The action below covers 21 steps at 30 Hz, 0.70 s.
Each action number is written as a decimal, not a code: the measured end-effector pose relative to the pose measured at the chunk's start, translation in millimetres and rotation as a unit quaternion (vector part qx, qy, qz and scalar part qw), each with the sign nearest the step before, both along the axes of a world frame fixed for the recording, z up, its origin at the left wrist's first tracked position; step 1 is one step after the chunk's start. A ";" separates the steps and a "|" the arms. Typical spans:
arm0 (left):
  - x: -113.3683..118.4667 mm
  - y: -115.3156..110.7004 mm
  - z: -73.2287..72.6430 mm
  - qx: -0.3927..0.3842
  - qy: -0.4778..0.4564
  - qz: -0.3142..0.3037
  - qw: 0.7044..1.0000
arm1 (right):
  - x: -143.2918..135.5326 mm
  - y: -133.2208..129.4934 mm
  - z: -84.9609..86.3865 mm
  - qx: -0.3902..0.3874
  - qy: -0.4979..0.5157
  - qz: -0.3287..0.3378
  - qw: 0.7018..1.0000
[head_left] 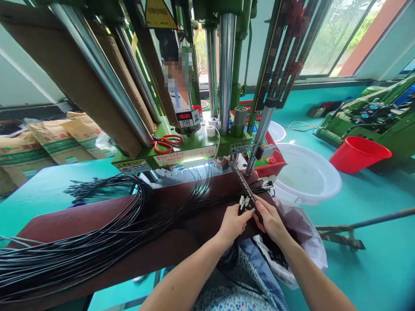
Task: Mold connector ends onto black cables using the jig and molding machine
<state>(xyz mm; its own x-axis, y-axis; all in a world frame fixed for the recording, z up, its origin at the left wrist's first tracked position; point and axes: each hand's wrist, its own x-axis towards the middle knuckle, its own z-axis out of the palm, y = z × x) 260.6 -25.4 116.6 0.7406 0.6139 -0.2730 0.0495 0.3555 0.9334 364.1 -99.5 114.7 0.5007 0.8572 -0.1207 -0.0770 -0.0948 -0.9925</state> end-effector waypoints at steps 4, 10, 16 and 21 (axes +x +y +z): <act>-1.1 -2.0 -7.1 0.050 0.015 0.018 0.998 | -4.8 0.4 5.4 -0.014 -0.075 0.004 0.997; -4.4 4.8 -0.9 0.052 -0.020 0.094 0.994 | -4.1 -2.0 3.4 0.005 0.007 -0.016 1.000; -5.4 5.8 7.1 -0.010 -0.031 0.076 0.997 | 0.6 -3.9 0.0 0.020 0.050 -0.017 0.998; -4.0 1.6 8.7 -0.017 -0.001 0.031 0.999 | 0.6 -2.5 5.9 -0.007 0.068 -0.007 0.998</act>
